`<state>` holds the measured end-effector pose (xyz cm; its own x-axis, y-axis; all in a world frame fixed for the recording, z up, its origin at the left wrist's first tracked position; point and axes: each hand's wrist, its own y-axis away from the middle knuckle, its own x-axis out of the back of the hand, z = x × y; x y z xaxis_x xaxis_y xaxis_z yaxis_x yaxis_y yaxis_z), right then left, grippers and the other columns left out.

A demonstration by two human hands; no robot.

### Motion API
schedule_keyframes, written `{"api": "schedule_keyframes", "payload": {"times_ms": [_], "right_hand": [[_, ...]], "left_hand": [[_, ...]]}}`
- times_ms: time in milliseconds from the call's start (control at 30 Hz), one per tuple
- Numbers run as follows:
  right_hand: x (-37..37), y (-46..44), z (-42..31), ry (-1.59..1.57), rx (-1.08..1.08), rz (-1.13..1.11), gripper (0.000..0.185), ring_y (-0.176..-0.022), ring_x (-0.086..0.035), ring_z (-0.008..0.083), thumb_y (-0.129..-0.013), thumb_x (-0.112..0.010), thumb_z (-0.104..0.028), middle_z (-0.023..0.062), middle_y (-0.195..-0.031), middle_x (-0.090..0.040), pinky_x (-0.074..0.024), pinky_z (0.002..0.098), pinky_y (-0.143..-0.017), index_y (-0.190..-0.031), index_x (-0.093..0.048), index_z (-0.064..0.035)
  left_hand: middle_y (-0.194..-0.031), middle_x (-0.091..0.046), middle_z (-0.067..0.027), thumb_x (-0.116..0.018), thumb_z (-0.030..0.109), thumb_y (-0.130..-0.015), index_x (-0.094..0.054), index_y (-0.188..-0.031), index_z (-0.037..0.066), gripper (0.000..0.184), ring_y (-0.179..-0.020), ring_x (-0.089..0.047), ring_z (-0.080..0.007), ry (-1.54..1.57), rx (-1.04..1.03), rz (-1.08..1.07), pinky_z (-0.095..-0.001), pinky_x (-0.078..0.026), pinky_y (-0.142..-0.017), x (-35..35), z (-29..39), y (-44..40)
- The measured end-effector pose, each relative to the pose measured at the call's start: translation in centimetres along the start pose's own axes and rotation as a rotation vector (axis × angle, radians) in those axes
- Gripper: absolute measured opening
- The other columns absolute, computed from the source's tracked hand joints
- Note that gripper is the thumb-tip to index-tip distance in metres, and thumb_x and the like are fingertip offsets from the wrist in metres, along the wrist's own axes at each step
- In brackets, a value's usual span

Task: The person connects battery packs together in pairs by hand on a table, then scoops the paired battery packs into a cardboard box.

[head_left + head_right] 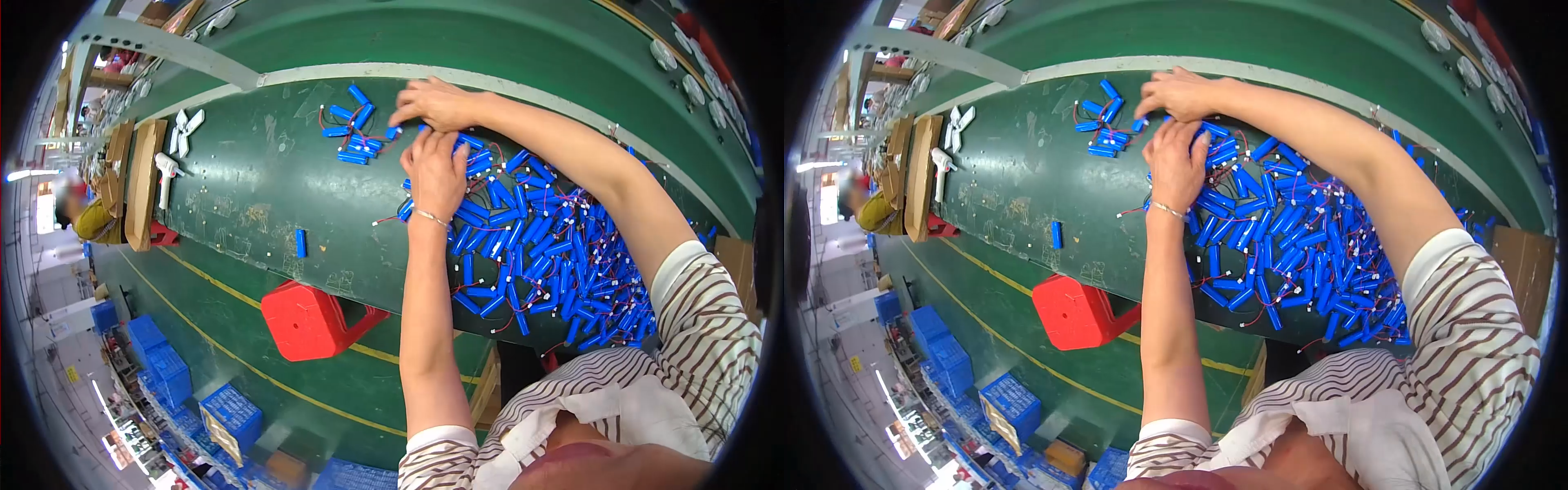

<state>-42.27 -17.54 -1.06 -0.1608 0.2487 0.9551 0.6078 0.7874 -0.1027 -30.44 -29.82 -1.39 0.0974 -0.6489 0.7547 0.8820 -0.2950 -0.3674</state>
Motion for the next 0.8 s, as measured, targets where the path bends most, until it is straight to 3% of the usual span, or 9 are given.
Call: {"api": "schedule_keyframes", "payload": {"times_ms": [67,133,167,267,333,500,567,700,800], "right_hand": [[0.4,2.1,-0.7,-0.019,0.016,0.011,0.046,-0.104,-0.051,0.0248,-0.076,-0.062,-0.008,0.0049,-0.106,-0.056,-0.0396,0.0408,-0.08,-0.119,-0.061,-0.0224],[0.9,3.5,-0.7,-0.046,-0.016,-0.021,0.048,-0.103,-0.051,0.0252,-0.075,-0.059,-0.002,0.0053,-0.103,-0.057,-0.0394,0.0407,-0.08,-0.119,-0.062,-0.0214],[1.1,4.0,-0.7,-0.063,-0.029,-0.009,0.049,-0.101,-0.052,0.0253,-0.075,-0.056,0.002,0.0062,-0.101,-0.057,-0.0395,0.0401,-0.081,-0.119,-0.062,-0.0199],[1.9,4.3,-1.0,-0.076,-0.027,-0.045,0.041,-0.102,-0.053,0.0261,-0.081,-0.055,-0.005,0.0071,-0.101,-0.056,-0.0423,0.0427,-0.08,-0.118,-0.063,-0.0211],[1.8,4.1,-1.2,-0.08,-0.021,-0.026,0.04,-0.101,-0.053,0.0269,-0.081,-0.055,-0.005,0.0076,-0.1,-0.056,-0.0432,0.0431,-0.08,-0.117,-0.064,-0.0206],[1.8,3.3,-1.3,-0.1,-0.023,0.004,0.034,-0.098,-0.055,0.0291,-0.08,-0.056,-0.004,0.0089,-0.097,-0.057,-0.0454,0.0433,-0.079,-0.11,-0.068,-0.017],[1.8,2.4,-1.1,-0.109,0.009,0.036,0.036,-0.096,-0.055,0.028,-0.074,-0.054,0.003,0.0094,-0.096,-0.055,-0.0436,0.0421,-0.079,-0.104,-0.068,-0.0115],[0.7,-1.2,-2.3,-0.152,-0.067,0.208,0.025,-0.1,-0.056,0.031,-0.079,-0.061,-0.014,0.0123,-0.102,-0.057,-0.0454,0.0415,-0.09,-0.102,-0.067,-0.006],[-1.0,-3.7,-3.8,-0.118,-0.124,0.256,0.024,-0.106,-0.052,0.0297,-0.082,-0.061,-0.017,0.0101,-0.111,-0.056,-0.0453,0.0415,-0.092,-0.104,-0.066,-0.0078]], "left_hand": [[-0.115,-0.061,-0.0094,-0.063,0.02,-0.085,-0.064,-0.109,0.008,0.027,-0.115,-0.051,-0.0285,-0.052,-0.041,0.032,-0.0442,-0.036,-0.095,1.8,1.1,1.0],[-0.108,-0.065,-0.0111,-0.063,0.016,-0.085,-0.067,-0.105,0.009,0.021,-0.107,-0.056,-0.0286,0.037,0.044,0.095,-0.0392,-0.038,-0.093,3.8,1.3,1.5],[-0.105,-0.065,-0.0113,-0.064,0.009,-0.082,-0.067,-0.102,0.007,0.02,-0.102,-0.057,-0.0302,0.097,0.074,0.126,-0.0397,-0.042,-0.089,4.2,0.0,1.5],[-0.107,-0.065,-0.0126,-0.061,0.005,-0.081,-0.067,-0.101,0.006,0.02,-0.102,-0.057,-0.0326,-0.119,0.225,0.182,-0.0415,-0.043,-0.092,6.7,-3.6,1.3],[-0.109,-0.062,-0.0133,-0.059,0.005,-0.083,-0.066,-0.104,0.004,0.022,-0.106,-0.053,-0.033,-0.239,0.212,0.247,-0.0426,-0.043,-0.093,6.4,-6.7,1.3],[-0.111,-0.061,-0.0124,-0.06,0.009,-0.084,-0.066,-0.106,0.006,0.023,-0.107,-0.052,-0.033,-0.095,0.223,0.18,-0.0431,-0.04,-0.095,6.2,-8.6,2.5],[-0.109,-0.059,-0.0122,-0.062,0.012,-0.084,-0.065,-0.106,0.009,0.023,-0.104,-0.051,-0.0326,-0.111,0.179,0.204,-0.0434,-0.04,-0.092,6.3,-8.1,3.4],[-0.104,-0.054,-0.0118,-0.066,0.016,-0.082,-0.065,-0.104,0.014,0.022,-0.098,-0.048,-0.0323,-0.116,0.219,0.179,-0.0437,-0.04,-0.088,5.6,-7.1,4.6],[-0.099,-0.052,-0.0123,-0.066,0.017,-0.082,-0.065,-0.104,0.016,0.022,-0.095,-0.048,-0.0316,-0.112,0.294,0.215,-0.0431,-0.04,-0.086,5.2,-7.0,5.0]]}}
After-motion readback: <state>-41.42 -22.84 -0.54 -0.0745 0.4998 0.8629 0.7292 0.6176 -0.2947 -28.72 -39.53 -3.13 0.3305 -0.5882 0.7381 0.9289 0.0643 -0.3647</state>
